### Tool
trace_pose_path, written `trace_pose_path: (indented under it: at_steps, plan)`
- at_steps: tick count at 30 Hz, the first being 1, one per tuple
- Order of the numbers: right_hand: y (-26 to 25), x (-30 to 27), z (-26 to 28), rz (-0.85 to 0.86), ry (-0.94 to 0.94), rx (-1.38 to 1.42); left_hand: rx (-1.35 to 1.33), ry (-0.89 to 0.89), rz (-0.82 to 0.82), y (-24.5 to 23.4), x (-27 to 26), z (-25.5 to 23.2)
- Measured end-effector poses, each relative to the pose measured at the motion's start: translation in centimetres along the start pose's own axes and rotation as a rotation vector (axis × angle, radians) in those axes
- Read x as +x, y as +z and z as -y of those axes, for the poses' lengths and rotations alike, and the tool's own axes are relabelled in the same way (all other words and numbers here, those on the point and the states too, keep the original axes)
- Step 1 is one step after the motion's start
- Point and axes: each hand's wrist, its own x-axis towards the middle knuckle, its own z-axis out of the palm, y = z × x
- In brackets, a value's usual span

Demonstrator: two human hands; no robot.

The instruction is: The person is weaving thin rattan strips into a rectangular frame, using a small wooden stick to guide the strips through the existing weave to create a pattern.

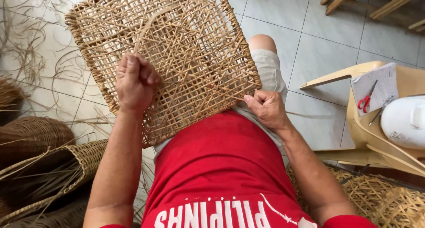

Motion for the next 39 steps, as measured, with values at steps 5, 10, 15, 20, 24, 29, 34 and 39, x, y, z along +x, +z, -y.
trace_pose_path:
  at_steps: [5,10,15,20,24,29,34,39]
  plan:
    - [-0.6,-0.1,-0.6,0.022,-0.041,0.037,0.05,0.01,0.062,-0.9,0.2,1.1]
    - [-1.2,0.2,-1.5,0.041,-0.054,0.101,0.021,0.007,0.074,-0.2,0.3,1.1]
    - [-1.2,0.4,-1.5,0.054,-0.029,0.058,0.183,0.032,0.033,1.9,1.2,-0.8]
    - [-0.3,1.0,0.6,0.109,-0.022,-0.043,0.23,0.093,-0.049,1.4,1.7,-1.5]
    - [-0.1,1.4,2.3,0.172,0.026,-0.179,0.044,0.093,-0.185,-2.8,2.9,-0.1]
    - [-1.3,2.5,0.0,0.242,0.082,0.016,-0.054,-0.019,-0.213,-4.8,2.9,0.3]
    - [-2.9,4.7,4.7,0.416,0.086,0.745,-0.031,-0.032,-0.22,-4.4,2.2,-0.1]
    - [-0.7,5.5,14.1,0.448,-0.155,0.535,0.072,0.025,-0.203,-2.6,2.0,-0.1]
